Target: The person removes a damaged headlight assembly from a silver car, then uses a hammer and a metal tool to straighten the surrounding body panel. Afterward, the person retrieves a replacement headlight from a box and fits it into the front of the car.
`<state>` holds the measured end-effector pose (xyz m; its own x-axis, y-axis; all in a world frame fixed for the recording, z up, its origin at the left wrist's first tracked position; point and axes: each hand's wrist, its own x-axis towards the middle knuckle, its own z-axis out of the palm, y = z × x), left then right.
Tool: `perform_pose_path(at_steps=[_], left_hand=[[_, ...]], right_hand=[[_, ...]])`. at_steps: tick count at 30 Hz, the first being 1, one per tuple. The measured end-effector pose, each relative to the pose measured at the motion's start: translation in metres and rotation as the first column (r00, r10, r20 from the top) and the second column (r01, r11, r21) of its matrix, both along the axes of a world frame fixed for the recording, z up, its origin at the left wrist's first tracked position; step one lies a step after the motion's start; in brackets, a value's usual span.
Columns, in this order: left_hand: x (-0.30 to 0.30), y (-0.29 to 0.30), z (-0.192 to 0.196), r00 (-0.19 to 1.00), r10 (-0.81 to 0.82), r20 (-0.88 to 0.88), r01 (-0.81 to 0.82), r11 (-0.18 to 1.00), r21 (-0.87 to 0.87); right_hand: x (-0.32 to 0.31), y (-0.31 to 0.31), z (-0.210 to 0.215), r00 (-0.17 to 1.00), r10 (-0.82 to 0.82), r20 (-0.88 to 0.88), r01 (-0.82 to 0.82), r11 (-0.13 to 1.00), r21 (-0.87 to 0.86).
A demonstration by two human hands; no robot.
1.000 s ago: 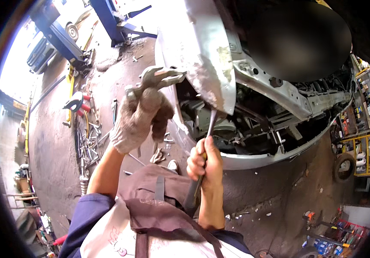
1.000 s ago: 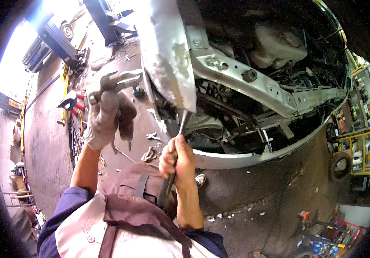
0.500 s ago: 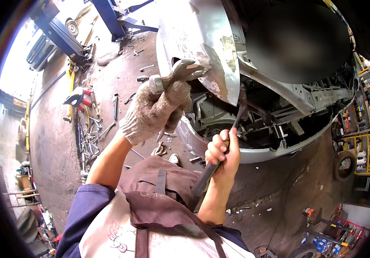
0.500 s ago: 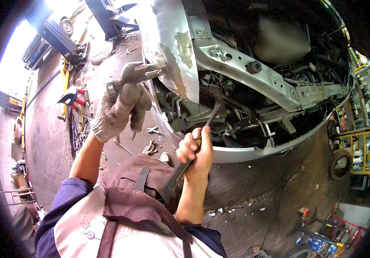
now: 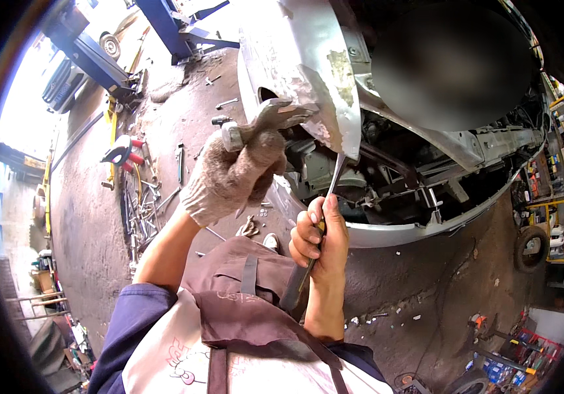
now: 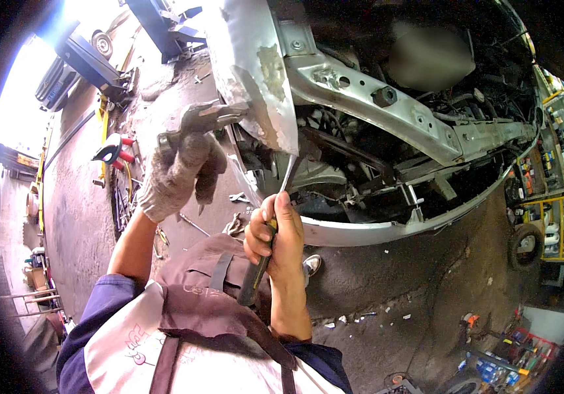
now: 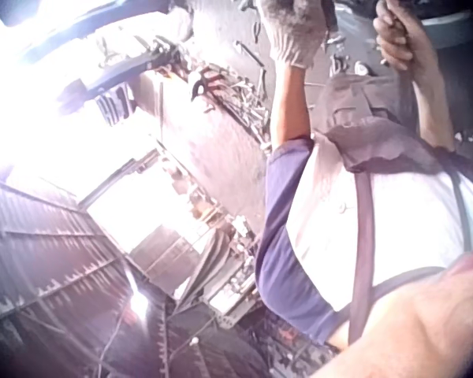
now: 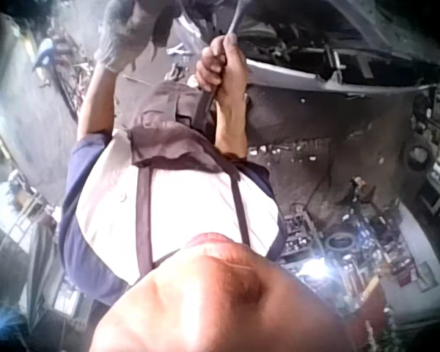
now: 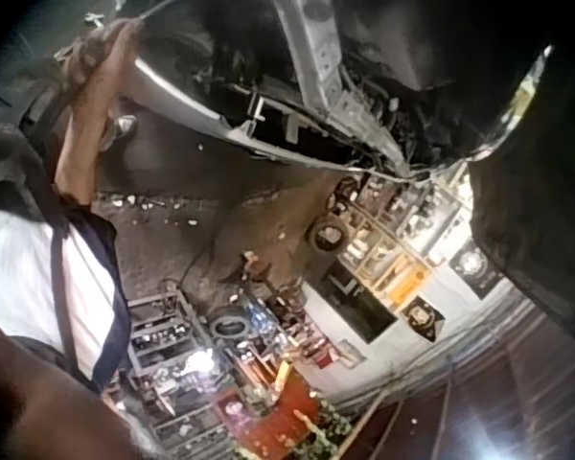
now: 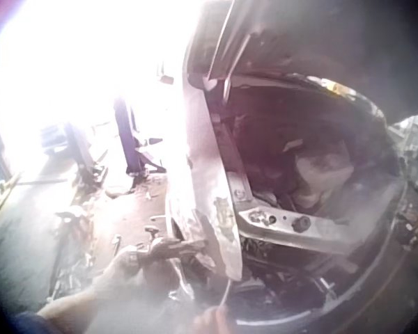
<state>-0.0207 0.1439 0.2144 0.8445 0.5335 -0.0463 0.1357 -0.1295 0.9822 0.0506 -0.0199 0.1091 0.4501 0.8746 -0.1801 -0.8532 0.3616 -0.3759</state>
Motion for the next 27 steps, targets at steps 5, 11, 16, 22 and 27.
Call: perform_pose_path(at_steps=[5, 11, 16, 22, 27], left_hand=[[0.001, -0.004, 0.000, 0.999, 0.033, 0.007, -0.033, 0.999, 0.016], [-0.002, -0.017, -0.017, 1.000, 0.023, -0.004, -0.023, 1.000, 0.011], [0.000, 0.009, 0.019, 0.992, 0.109, 0.055, -0.115, 0.987, 0.110], [-0.010, -0.009, 0.006, 0.999, 0.044, 0.006, -0.044, 0.998, -0.033], [-0.003, -0.018, 0.004, 0.997, 0.076, -0.032, -0.076, 0.997, -0.016]], right_hand=[[0.012, -0.016, -0.005, 0.998, 0.018, 0.054, -0.019, 1.000, 0.019], [0.029, -0.033, -0.041, 0.971, -0.186, -0.150, 0.171, 0.979, -0.107], [0.025, -0.009, 0.003, 0.992, 0.119, 0.031, -0.120, 0.993, 0.016], [0.025, -0.029, -0.005, 0.996, 0.087, 0.013, -0.086, 0.995, -0.054], [0.030, -0.041, 0.024, 0.978, 0.188, 0.090, -0.179, 0.979, -0.099]])
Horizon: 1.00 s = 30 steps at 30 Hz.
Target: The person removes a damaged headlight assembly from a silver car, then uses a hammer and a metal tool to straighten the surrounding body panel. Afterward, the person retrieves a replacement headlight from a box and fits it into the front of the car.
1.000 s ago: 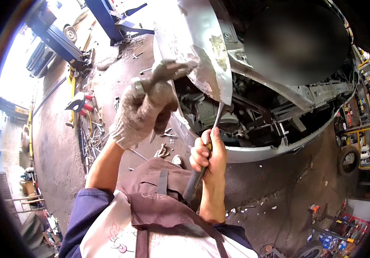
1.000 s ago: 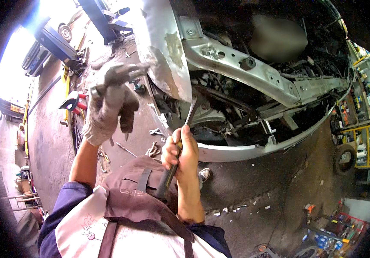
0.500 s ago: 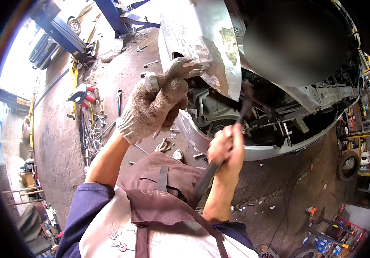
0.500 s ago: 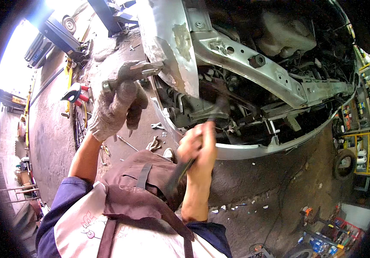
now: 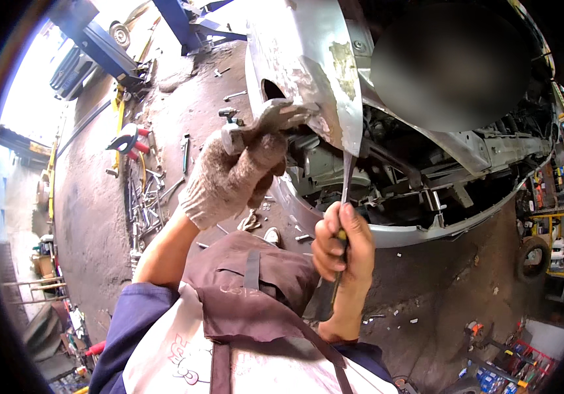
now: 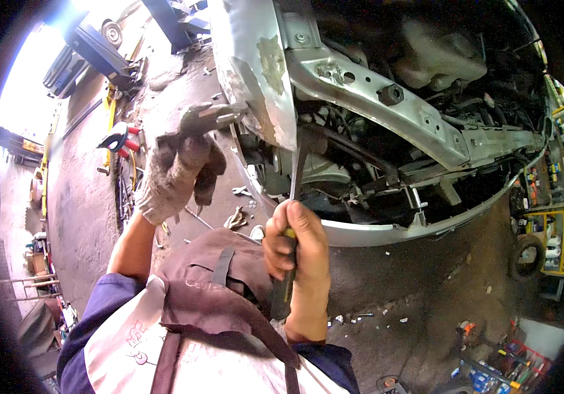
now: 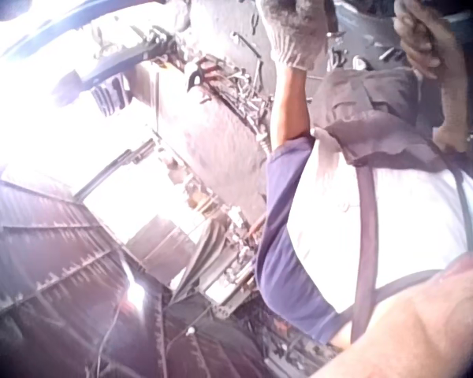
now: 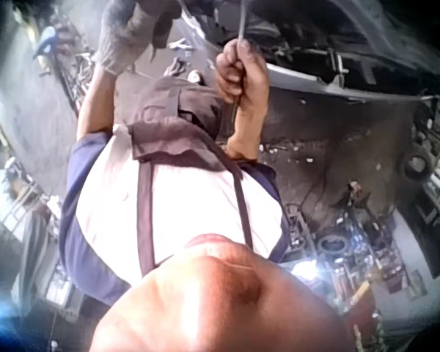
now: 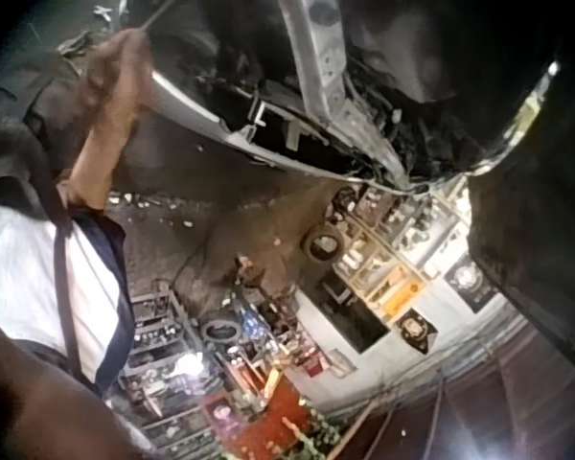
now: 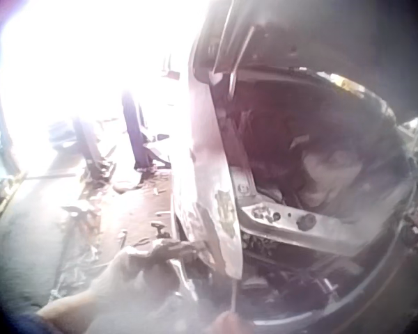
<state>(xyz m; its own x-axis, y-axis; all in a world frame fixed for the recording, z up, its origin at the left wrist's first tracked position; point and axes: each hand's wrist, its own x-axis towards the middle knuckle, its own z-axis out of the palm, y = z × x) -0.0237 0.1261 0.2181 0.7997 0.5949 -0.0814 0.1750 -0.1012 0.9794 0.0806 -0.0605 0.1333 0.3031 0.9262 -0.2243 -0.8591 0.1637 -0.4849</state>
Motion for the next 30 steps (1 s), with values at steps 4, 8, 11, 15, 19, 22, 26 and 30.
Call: perform_pose_path(at_steps=[4, 8, 11, 15, 19, 22, 26, 30], left_hand=[[0.009, -0.022, 0.012, 0.994, 0.100, 0.050, -0.099, 0.995, -0.015], [0.012, -0.025, 0.012, 0.996, 0.094, -0.001, -0.094, 0.995, 0.037], [0.002, -0.024, 0.005, 0.985, 0.168, 0.046, -0.171, 0.983, 0.070], [0.002, -0.034, 0.021, 0.981, 0.159, 0.114, -0.166, 0.985, 0.048], [0.005, -0.036, 0.014, 0.991, 0.124, 0.049, -0.127, 0.989, 0.075], [0.010, -0.041, 0.011, 0.992, 0.122, 0.029, -0.124, 0.989, 0.080], [0.011, -0.046, 0.015, 0.989, 0.137, 0.047, -0.139, 0.989, 0.043], [0.011, -0.048, 0.013, 0.991, 0.131, 0.034, -0.132, 0.991, 0.035]], right_hand=[[0.025, -0.008, -0.020, 0.958, -0.147, -0.246, 0.185, 0.973, 0.140], [0.028, -0.001, -0.020, 0.742, -0.378, -0.553, 0.405, 0.911, -0.080], [0.013, -0.022, 0.011, 0.997, 0.055, 0.059, -0.052, 0.997, -0.058], [0.025, -0.025, -0.005, 0.995, -0.004, -0.095, 0.007, 1.000, 0.030], [0.024, -0.024, 0.001, 0.994, 0.047, -0.100, -0.044, 0.998, 0.037], [0.025, -0.030, 0.009, 0.990, 0.132, -0.038, -0.132, 0.991, 0.019], [0.043, -0.032, 0.005, 0.989, 0.109, -0.095, -0.103, 0.992, 0.073], [0.060, -0.031, -0.020, 0.912, -0.227, -0.342, 0.224, 0.973, -0.050]])
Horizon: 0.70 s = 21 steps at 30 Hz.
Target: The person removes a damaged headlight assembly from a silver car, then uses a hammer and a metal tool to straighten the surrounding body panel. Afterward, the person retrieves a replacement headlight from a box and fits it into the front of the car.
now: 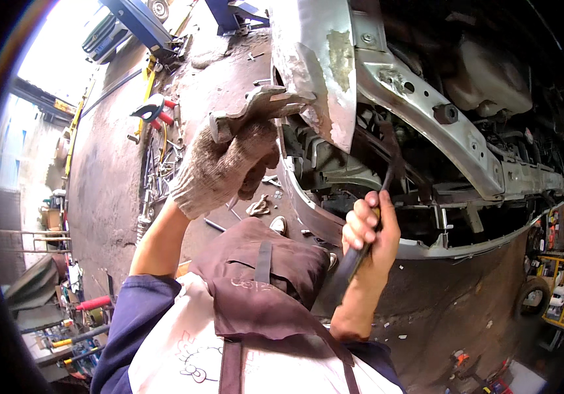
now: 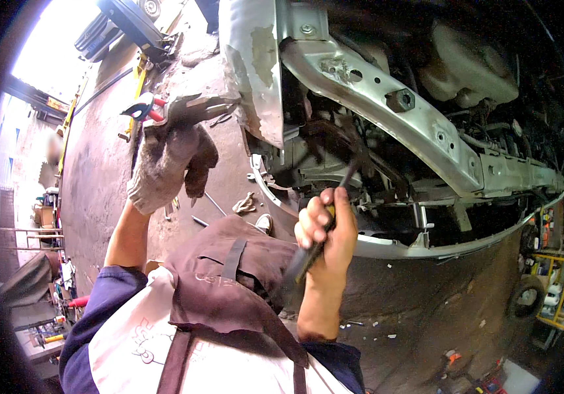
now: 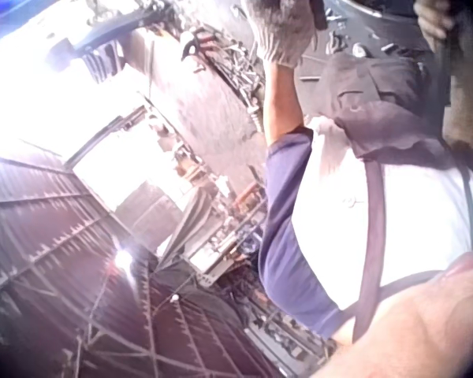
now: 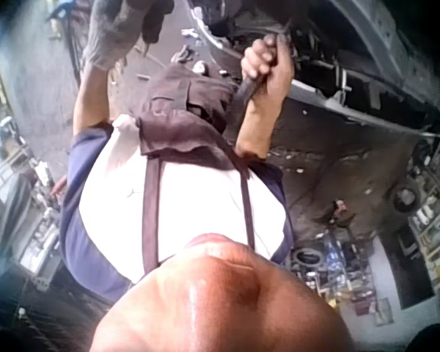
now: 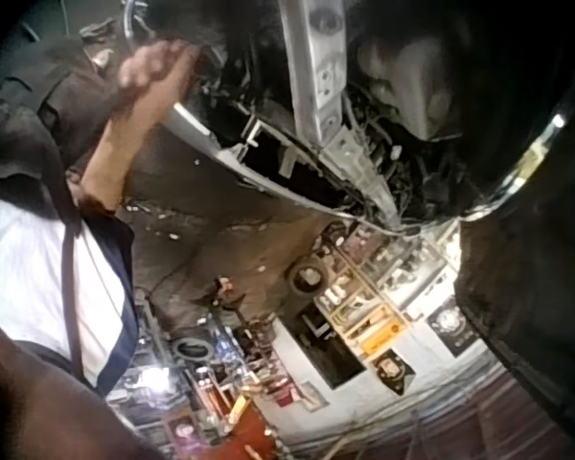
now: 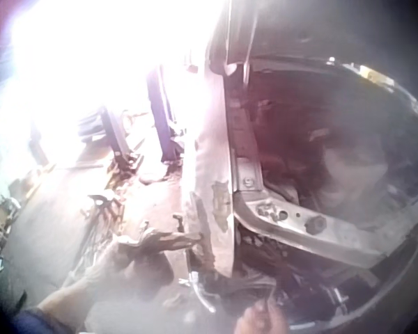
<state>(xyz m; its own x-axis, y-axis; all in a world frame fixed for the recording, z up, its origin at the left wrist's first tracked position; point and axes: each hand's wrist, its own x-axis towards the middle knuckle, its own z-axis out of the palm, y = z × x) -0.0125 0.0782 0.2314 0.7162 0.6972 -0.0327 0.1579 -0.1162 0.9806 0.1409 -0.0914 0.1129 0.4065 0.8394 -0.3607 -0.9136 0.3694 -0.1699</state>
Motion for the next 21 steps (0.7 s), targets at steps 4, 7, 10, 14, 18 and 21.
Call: perform_pose_path(at_steps=[4, 7, 10, 14, 18, 21], left_hand=[[0.001, 0.002, -0.015, 0.999, 0.042, 0.007, -0.042, 0.997, 0.068], [-0.014, 0.003, -0.010, 1.000, 0.003, 0.002, -0.003, 0.997, 0.080], [-0.026, 0.010, -0.019, 0.983, 0.110, 0.145, -0.110, 0.994, -0.008], [-0.041, 0.026, -0.039, 0.948, 0.233, 0.216, -0.183, 0.957, -0.227], [-0.039, 0.033, -0.084, 0.881, 0.299, 0.367, 0.061, 0.698, -0.714], [-0.025, 0.038, -0.089, 0.799, 0.384, 0.462, 0.184, 0.576, -0.797]], right_hand=[[-0.030, -0.012, 0.041, 0.809, 0.390, 0.440, -0.318, 0.920, -0.231], [-0.023, -0.005, 0.018, 0.879, 0.344, 0.329, -0.345, 0.937, -0.059], [-0.023, -0.001, 0.011, 0.897, 0.282, 0.340, -0.274, 0.959, -0.074], [-0.036, 0.001, -0.006, 0.857, 0.328, 0.398, -0.289, 0.945, -0.155], [-0.053, -0.012, -0.034, 0.886, 0.325, 0.331, -0.261, 0.939, -0.224], [-0.076, -0.018, -0.037, 0.867, 0.321, 0.382, -0.153, 0.899, -0.410]])
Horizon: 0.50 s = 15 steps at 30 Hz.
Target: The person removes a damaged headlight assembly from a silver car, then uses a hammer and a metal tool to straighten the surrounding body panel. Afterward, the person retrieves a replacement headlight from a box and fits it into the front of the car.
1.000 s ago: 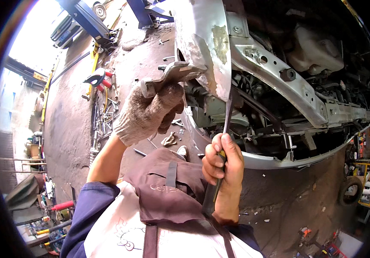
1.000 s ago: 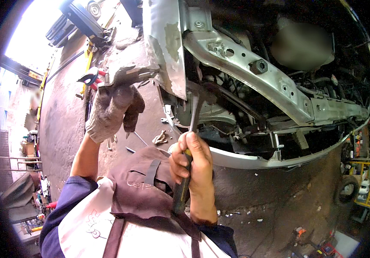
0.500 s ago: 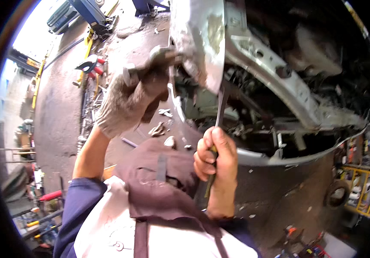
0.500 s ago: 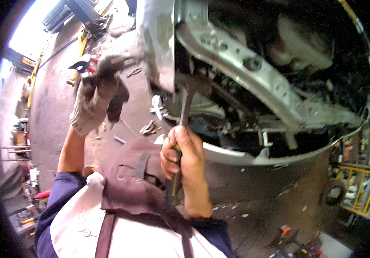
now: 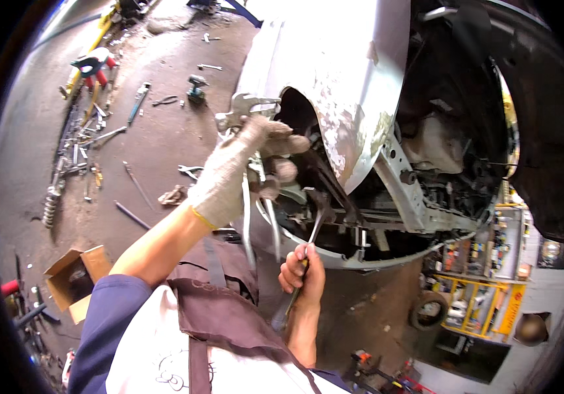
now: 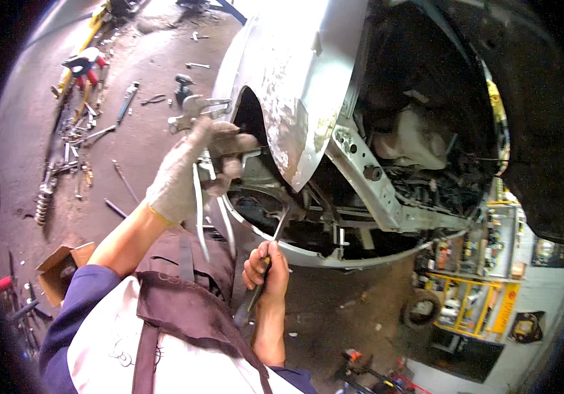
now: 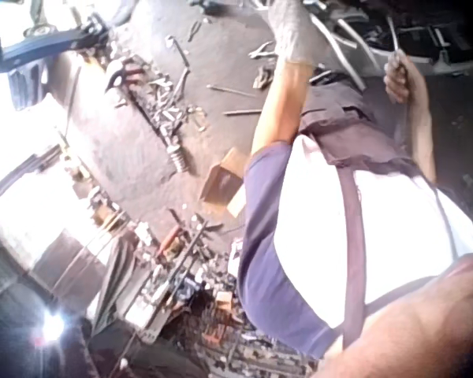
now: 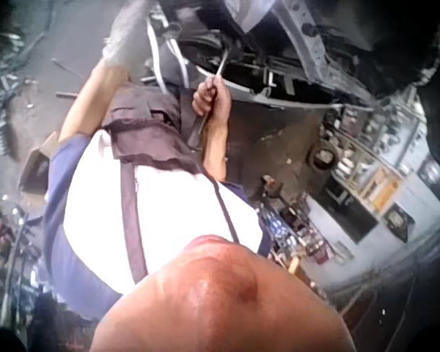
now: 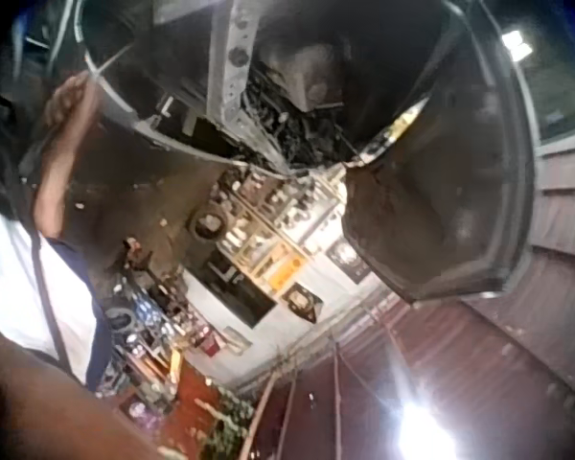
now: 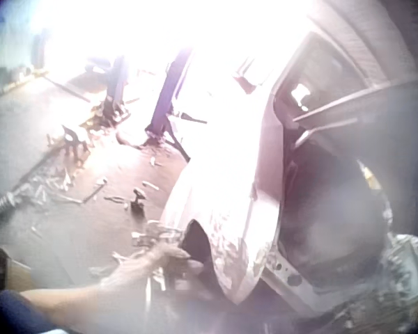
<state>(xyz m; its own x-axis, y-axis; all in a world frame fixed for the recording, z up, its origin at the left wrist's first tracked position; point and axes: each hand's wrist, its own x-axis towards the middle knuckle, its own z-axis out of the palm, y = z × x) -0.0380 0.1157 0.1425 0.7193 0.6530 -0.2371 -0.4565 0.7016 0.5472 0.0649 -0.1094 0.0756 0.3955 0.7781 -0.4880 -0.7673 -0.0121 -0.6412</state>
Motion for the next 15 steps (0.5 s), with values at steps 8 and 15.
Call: perform_pose_path(at_steps=[8, 15], left_hand=[[0.021, -0.012, -0.035, 0.940, -0.043, 0.338, 0.137, 0.956, -0.259], [0.037, -0.042, -0.061, 0.863, -0.048, 0.503, 0.238, 0.916, -0.322]], right_hand=[[-0.031, -0.039, -0.021, 0.989, -0.147, 0.021, 0.147, 0.957, -0.250], [-0.047, -0.055, -0.011, 0.968, -0.250, 0.030, 0.245, 0.909, -0.338]])
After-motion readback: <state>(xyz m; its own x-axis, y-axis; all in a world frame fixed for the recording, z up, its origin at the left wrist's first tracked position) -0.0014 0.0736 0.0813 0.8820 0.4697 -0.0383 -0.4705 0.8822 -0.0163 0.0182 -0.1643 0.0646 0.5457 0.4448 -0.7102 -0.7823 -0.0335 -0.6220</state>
